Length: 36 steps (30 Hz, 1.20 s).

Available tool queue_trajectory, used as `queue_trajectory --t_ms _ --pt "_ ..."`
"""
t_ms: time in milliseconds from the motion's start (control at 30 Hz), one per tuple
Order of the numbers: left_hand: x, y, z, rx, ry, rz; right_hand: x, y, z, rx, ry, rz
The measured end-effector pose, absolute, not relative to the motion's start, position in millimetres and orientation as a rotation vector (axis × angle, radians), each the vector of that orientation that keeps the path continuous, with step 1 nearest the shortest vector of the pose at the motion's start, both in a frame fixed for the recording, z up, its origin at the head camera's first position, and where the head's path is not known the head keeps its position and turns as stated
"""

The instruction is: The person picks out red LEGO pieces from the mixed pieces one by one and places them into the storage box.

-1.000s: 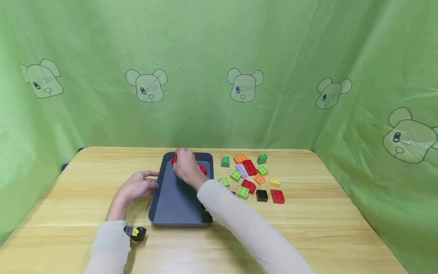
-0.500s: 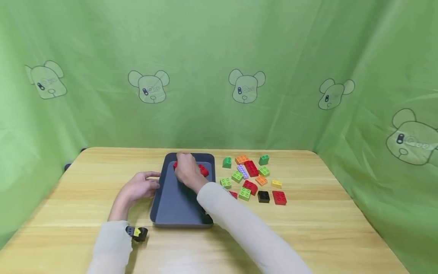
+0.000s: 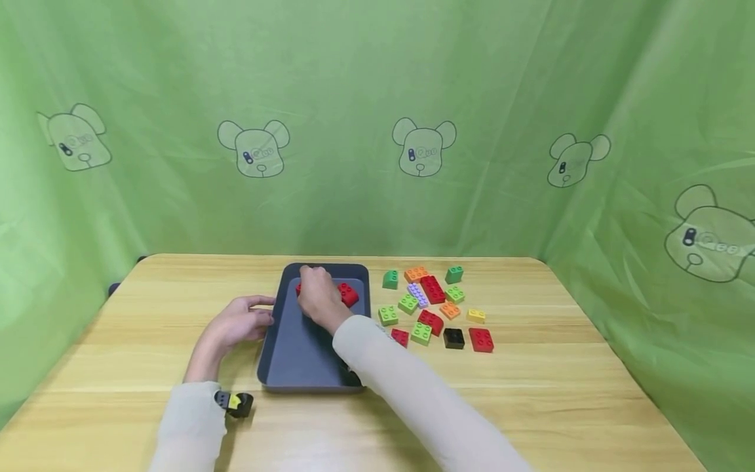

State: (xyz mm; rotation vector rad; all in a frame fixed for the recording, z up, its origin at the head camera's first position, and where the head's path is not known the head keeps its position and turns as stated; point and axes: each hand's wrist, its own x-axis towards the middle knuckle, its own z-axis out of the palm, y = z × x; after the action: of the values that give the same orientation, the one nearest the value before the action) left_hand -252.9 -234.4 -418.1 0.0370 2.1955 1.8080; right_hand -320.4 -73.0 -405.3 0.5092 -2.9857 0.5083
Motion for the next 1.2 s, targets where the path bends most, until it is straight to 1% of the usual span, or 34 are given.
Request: queue_trajectory --t_ms 833,1200 --pt "-253 -235 -418 0.048 2.193 1.802 -317 -75 -408 0.463 -3.017 0.451" --pt "-253 -236 -418 0.048 2.209 1.789 -311 -77 -393 0.389 -3.103 0.309"
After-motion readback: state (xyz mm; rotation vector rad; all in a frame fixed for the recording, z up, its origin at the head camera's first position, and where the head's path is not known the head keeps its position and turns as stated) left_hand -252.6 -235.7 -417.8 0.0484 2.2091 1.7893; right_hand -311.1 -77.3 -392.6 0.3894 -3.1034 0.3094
